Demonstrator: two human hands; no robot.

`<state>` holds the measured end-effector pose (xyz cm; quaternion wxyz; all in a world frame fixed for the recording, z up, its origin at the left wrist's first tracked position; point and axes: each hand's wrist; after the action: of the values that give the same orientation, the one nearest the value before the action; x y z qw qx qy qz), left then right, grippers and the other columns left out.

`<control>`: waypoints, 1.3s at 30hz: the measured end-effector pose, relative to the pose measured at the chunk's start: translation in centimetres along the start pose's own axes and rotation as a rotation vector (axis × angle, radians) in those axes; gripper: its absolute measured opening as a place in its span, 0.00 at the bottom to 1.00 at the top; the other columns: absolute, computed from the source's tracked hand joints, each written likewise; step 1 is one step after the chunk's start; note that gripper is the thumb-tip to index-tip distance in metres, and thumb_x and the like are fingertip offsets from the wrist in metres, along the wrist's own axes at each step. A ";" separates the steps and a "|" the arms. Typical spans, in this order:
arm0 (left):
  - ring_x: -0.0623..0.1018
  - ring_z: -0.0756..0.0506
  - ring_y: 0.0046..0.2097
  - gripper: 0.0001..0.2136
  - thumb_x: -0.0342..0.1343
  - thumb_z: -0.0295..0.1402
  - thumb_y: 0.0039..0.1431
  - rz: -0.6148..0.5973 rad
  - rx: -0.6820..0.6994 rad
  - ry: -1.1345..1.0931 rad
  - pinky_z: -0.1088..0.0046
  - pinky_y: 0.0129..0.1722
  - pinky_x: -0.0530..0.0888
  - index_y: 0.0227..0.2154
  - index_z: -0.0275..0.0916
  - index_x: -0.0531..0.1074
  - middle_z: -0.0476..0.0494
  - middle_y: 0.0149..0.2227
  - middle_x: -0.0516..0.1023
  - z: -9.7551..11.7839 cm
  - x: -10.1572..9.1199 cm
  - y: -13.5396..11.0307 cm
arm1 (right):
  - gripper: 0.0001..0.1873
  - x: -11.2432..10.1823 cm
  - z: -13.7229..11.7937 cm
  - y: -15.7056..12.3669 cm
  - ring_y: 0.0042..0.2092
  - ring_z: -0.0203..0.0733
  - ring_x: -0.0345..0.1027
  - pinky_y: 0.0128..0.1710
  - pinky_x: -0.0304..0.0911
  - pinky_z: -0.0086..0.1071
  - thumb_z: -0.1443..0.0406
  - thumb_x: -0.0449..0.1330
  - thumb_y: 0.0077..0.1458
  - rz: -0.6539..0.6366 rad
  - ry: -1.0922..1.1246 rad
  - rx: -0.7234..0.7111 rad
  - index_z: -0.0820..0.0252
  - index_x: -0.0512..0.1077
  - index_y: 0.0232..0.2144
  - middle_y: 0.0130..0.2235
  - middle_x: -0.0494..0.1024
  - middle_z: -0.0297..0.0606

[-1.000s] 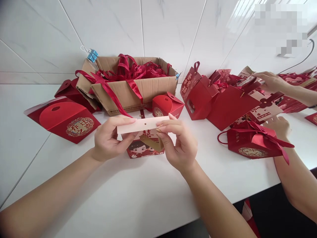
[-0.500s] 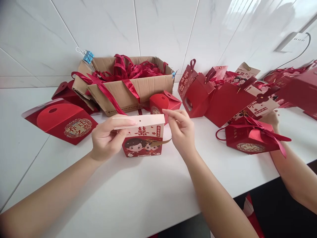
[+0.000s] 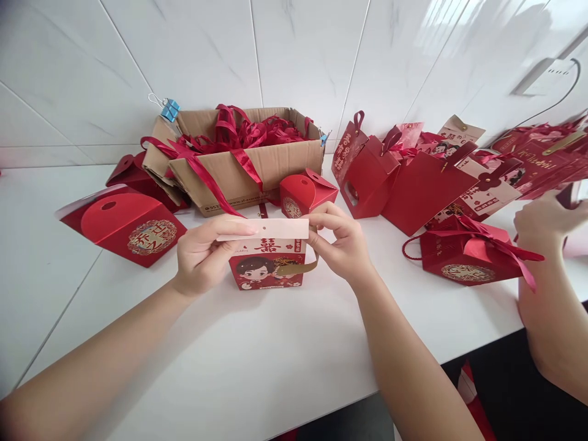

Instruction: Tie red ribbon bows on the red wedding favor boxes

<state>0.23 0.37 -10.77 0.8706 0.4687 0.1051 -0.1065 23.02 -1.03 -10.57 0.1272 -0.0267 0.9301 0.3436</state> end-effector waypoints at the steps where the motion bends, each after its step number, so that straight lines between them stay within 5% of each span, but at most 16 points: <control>1: 0.80 0.46 0.40 0.11 0.51 0.25 0.61 -0.012 0.015 -0.007 0.68 0.39 0.78 0.40 0.44 0.76 0.46 0.38 0.81 0.0 -0.1 0.1 | 0.07 0.1 -0.1 0.0 0.33 0.37 0.67 0.33 0.65 0.34 0.67 0.62 0.54 0.010 -0.006 0.008 0.51 0.79 0.35 0.30 0.70 0.33; 5: 0.79 0.45 0.35 0.07 0.53 0.31 0.59 -0.032 0.068 0.055 0.66 0.33 0.78 0.37 0.45 0.75 0.45 0.32 0.80 0.3 -0.1 0.3 | 0.08 0.4 -0.3 -0.1 0.32 0.36 0.66 0.32 0.63 0.34 0.69 0.62 0.53 0.058 -0.025 0.031 0.52 0.79 0.33 0.29 0.71 0.32; 12: 0.80 0.50 0.33 0.09 0.59 0.21 0.55 0.054 0.106 0.149 0.76 0.33 0.77 0.36 0.41 0.77 0.48 0.34 0.83 0.2 0.5 0.3 | 0.13 -0.4 0.1 -0.1 0.36 0.41 0.67 0.36 0.66 0.39 0.64 0.59 0.52 0.015 0.085 0.030 0.51 0.78 0.40 0.32 0.70 0.35; 17: 0.80 0.50 0.33 0.15 0.57 0.21 0.57 0.075 0.112 0.173 0.77 0.34 0.77 0.44 0.43 0.76 0.47 0.37 0.83 0.0 0.8 0.0 | 0.15 -0.7 -0.5 -0.1 0.34 0.39 0.67 0.37 0.66 0.39 0.65 0.54 0.59 0.338 -0.025 -0.030 0.48 0.77 0.43 0.34 0.69 0.35; 21: 0.79 0.49 0.29 0.28 0.61 0.30 0.56 0.122 -0.094 0.144 0.76 0.28 0.76 0.59 0.44 0.62 0.48 0.34 0.81 0.5 1.2 -0.1 | 0.18 0.9 -2.2 -0.5 0.34 0.40 0.69 0.34 0.66 0.38 0.66 0.56 0.58 0.408 -0.164 -0.212 0.47 0.70 0.50 0.34 0.70 0.35; 27: 0.79 0.49 0.33 0.06 0.61 0.32 0.56 0.111 -0.313 0.070 0.78 0.29 0.75 0.35 0.36 0.73 0.46 0.33 0.81 1.5 1.4 0.4 | 0.12 3.2 -3.7 -1.1 0.33 0.41 0.71 0.36 0.61 0.40 0.71 0.62 0.51 0.239 -0.386 -0.291 0.52 0.69 0.37 0.30 0.75 0.32; 39: 0.76 0.51 0.29 0.05 0.61 0.33 0.56 0.092 -0.311 0.064 0.77 0.26 0.72 0.30 0.38 0.72 0.51 0.28 0.79 2.2 1.9 0.3 | 0.08 4.2 -3.7 -1.3 0.30 0.38 0.71 0.37 0.51 0.39 0.71 0.62 0.53 0.251 -0.677 -0.277 0.52 0.68 0.32 0.28 0.78 0.26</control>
<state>2.28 -1.49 -9.85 0.9328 0.3356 0.1266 -0.0341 18.29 -4.30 -9.75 0.3791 0.1853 0.7763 0.4684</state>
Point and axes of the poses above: each hand's wrist, its own y-axis towards the middle knuckle, its own x-axis out of the palm, z = x × y
